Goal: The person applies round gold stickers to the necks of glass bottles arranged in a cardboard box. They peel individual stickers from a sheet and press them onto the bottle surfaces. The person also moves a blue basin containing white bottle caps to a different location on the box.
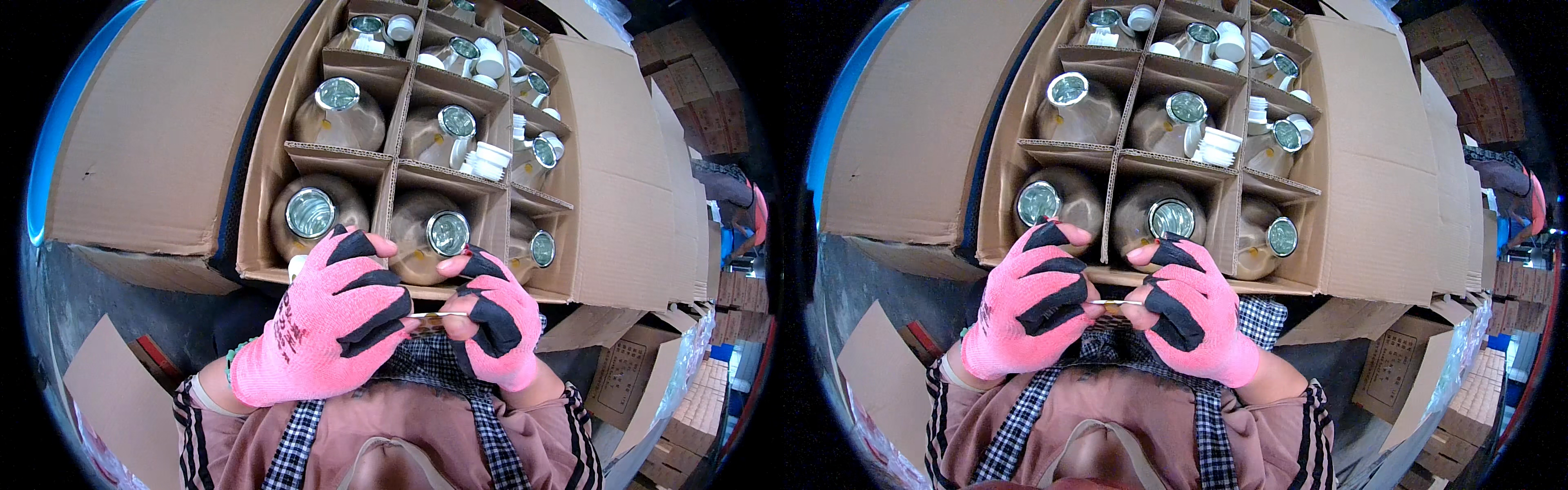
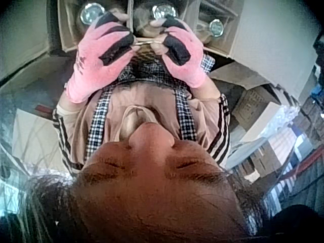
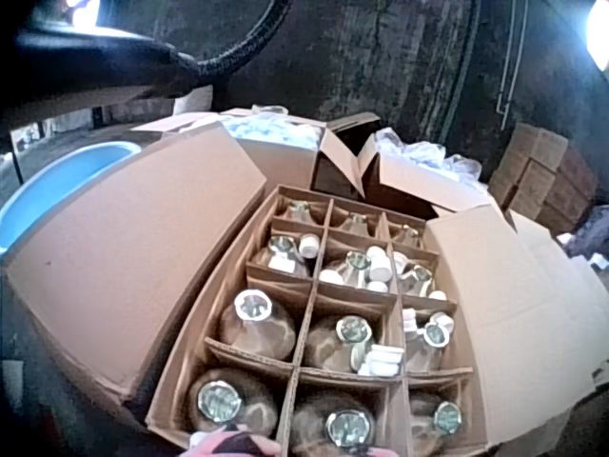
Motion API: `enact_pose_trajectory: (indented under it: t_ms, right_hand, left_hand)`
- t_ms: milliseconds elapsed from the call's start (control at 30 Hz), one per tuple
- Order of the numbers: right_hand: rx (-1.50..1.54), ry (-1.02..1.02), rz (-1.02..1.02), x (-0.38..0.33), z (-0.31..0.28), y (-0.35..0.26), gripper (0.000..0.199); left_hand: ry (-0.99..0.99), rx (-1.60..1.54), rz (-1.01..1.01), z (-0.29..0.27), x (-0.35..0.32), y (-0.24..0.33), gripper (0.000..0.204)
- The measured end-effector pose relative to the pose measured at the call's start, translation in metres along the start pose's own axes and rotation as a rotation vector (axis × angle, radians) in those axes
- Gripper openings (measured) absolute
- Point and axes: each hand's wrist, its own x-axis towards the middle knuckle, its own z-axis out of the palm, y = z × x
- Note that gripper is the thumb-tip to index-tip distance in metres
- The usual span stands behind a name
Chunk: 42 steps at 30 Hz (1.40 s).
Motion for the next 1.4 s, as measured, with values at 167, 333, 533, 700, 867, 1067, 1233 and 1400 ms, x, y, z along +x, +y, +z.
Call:
enact_pose_trajectory:
  t_ms: [167, 333, 533, 700, 867, 1067, 1233, 1400]
  right_hand:
    - [-0.097, -0.017, 0.046, 0.002, -0.002, -0.002, 0.024]
    - [-0.21, 0.042, -0.055, 0.003, -0.001, -0.002, 0.033]
    - [-0.363, 0.073, -0.154, 0.0, -0.001, -0.005, 0.031]
    - [-0.344, 0.072, -0.161, 0.001, -0.002, -0.007, 0.031]
    - [-0.314, 0.041, -0.137, 0.003, -0.009, -0.012, 0.028]
    - [-0.306, -0.028, -0.087, 0.003, -0.007, -0.012, 0.024]
    - [-0.33, -0.019, -0.122, 0.001, -0.008, -0.01, 0.025]
    - [-0.266, -0.049, -0.131, -0.001, -0.009, -0.007, 0.027]
  left_hand:
    - [-0.006, -0.021, 0.001, 0.0, 0.002, -0.003, 0.018]
    - [-0.019, -0.04, -0.001, 0.0, 0.003, -0.004, 0.018]
    - [-0.044, -0.138, -0.041, 0.001, 0.002, -0.008, 0.018]
    - [-0.031, -0.234, -0.09, 0.001, -0.001, -0.01, 0.018]
    - [-0.122, -0.286, -0.119, -0.003, 0.002, -0.006, 0.018]
    - [-0.115, -0.175, -0.124, -0.005, -0.003, -0.001, 0.02]
    - [-0.125, -0.15, -0.119, -0.004, -0.003, -0.003, 0.02]
    - [-0.145, -0.17, -0.149, -0.005, -0.003, -0.004, 0.019]
